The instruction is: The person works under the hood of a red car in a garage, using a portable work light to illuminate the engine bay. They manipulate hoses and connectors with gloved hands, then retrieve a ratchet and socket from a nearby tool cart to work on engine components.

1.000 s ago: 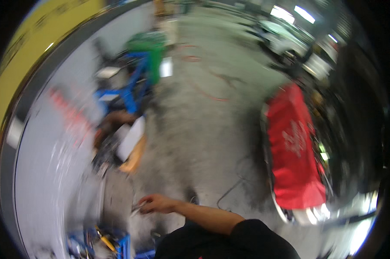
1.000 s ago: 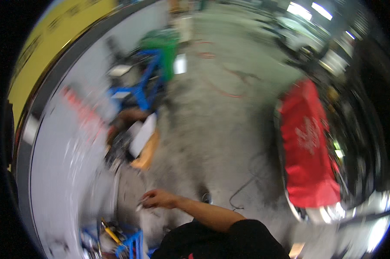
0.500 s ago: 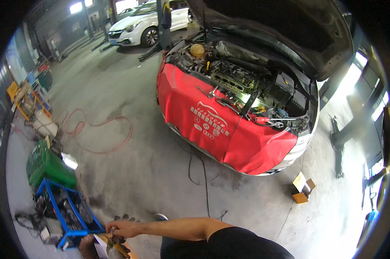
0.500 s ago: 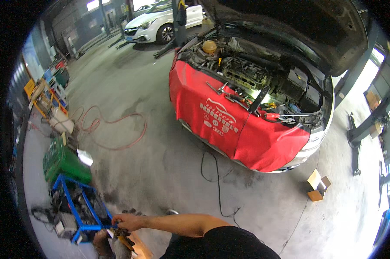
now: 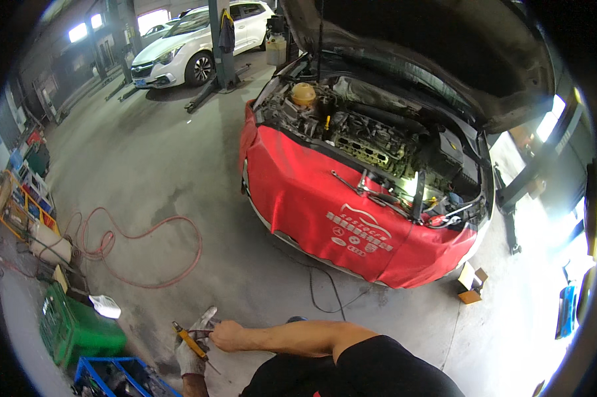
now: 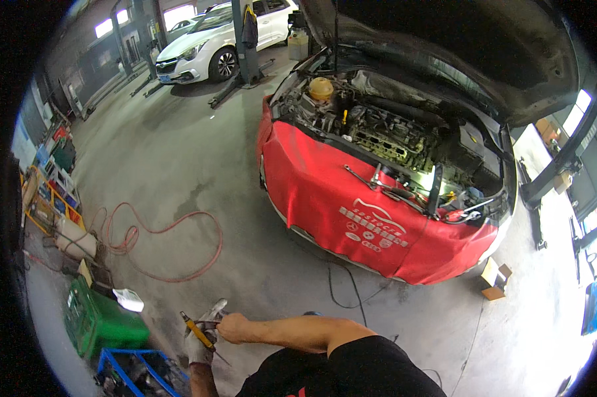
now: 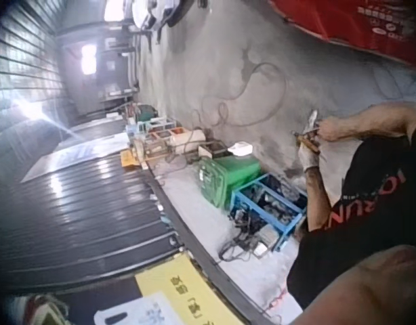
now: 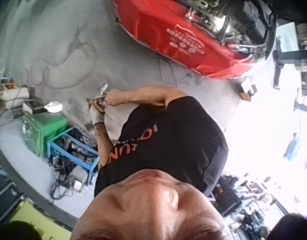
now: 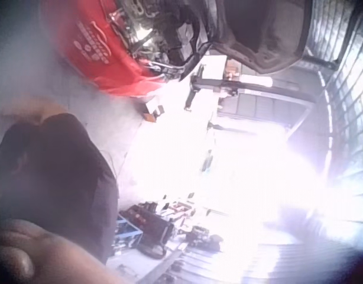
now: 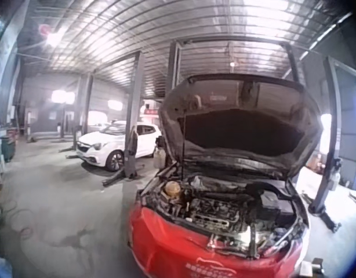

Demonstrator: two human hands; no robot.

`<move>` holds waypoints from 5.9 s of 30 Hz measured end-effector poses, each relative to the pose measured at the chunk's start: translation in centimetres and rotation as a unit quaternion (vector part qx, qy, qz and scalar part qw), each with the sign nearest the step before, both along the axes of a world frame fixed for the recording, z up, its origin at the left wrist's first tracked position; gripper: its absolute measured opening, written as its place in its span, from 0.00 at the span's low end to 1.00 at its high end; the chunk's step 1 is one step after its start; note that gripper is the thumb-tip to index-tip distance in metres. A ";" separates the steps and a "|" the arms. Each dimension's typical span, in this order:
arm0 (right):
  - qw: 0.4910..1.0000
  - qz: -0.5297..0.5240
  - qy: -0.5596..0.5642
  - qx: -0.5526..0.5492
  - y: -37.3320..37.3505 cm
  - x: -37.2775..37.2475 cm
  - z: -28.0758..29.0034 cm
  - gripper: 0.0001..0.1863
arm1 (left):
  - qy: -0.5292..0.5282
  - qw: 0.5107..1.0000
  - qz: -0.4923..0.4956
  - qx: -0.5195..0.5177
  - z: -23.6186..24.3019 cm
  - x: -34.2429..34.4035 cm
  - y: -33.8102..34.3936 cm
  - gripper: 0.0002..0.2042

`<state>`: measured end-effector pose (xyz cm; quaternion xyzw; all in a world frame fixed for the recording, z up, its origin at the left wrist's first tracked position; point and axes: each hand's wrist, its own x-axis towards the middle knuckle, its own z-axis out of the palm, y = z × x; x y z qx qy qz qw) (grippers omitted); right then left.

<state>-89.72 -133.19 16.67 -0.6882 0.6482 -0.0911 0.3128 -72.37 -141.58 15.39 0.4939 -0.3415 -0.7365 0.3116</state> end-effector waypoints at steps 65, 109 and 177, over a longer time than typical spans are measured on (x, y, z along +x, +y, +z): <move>0.779 -0.260 -0.417 0.390 -183.6 -9.8 -10.2 0.25 | -0.291 0.927 0.095 -0.217 0.2 -19.4 -160.3 0.13; 0.204 0.963 0.144 0.104 -176.1 19.5 -14.7 0.28 | -0.373 0.643 0.566 0.357 -10.1 -17.2 -140.6 0.38; -0.006 0.940 0.011 0.342 -5.9 -30.0 11.0 0.35 | -0.191 -0.308 0.928 0.088 4.0 -80.8 5.2 0.16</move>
